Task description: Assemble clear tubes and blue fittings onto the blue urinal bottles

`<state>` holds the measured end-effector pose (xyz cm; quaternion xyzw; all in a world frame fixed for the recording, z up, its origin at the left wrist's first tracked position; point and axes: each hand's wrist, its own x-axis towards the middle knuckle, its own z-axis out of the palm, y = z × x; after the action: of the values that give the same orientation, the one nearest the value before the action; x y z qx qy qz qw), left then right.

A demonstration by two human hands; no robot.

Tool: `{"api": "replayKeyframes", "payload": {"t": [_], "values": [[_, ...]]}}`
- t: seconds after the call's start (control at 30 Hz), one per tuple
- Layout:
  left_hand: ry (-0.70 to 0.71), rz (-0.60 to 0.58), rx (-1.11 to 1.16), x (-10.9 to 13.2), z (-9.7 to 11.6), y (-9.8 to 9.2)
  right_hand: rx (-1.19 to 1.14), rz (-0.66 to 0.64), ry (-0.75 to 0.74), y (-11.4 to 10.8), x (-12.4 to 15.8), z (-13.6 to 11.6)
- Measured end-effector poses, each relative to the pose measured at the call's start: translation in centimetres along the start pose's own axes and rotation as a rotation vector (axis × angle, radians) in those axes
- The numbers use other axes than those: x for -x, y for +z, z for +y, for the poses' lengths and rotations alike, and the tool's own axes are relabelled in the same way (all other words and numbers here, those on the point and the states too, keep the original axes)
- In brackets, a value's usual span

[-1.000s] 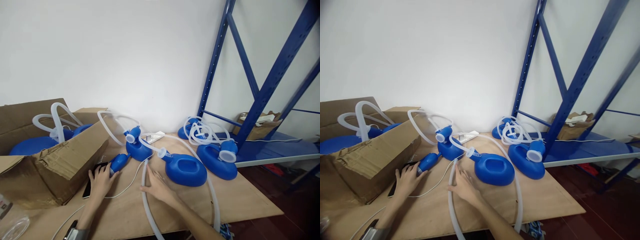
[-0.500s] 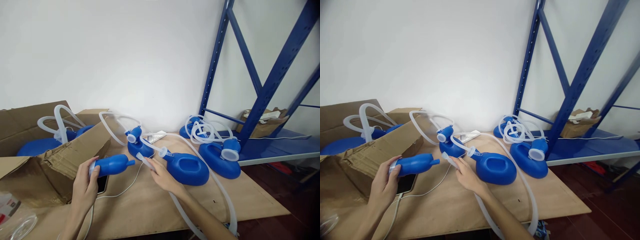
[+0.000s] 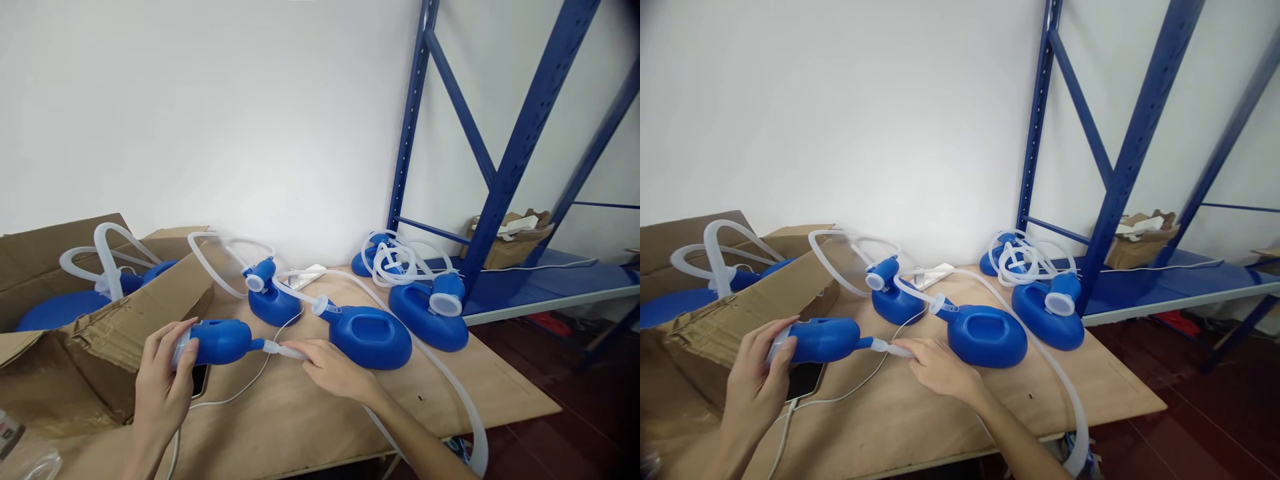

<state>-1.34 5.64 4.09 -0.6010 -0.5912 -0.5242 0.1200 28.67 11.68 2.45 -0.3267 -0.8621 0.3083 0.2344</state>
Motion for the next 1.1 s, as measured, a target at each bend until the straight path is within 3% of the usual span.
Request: {"api": "replayKeyframes", "payload": {"t": [0.17,0.3,0.4,0.6,0.67,0.77,0.9,1.1], "values": [[-0.028,-0.003,0.007,0.2,0.8,-0.5,0.130,-0.041,0.055,-0.8,0.4,-1.4],[0.046,0.032,-0.019,0.1,1.3,-1.3,0.199,-0.079,0.010,-1.0,0.3,-1.7],[0.057,-0.021,-0.003,0.0,1.1,-1.8,0.196,-0.081,-0.047,-1.2,0.4,-1.9],[-0.368,-0.022,0.131,0.7,1.7,-1.6,0.221,-0.061,-0.023,-1.6,1.1,-3.3],[-0.396,-0.054,0.165,1.1,2.2,-1.4,0.271,-0.046,-0.017,-1.7,1.2,-3.8],[-0.283,-0.118,0.135,1.0,2.7,-1.4,0.311,-0.012,-0.069,-1.9,1.2,-4.3],[-0.084,-0.084,0.020,-0.2,2.4,-2.2,0.317,0.077,-0.066,-2.3,1.6,-4.4],[0.138,-0.170,-0.029,-0.8,2.4,-3.5,0.310,0.096,-0.118,-2.8,2.2,-4.1]]}}
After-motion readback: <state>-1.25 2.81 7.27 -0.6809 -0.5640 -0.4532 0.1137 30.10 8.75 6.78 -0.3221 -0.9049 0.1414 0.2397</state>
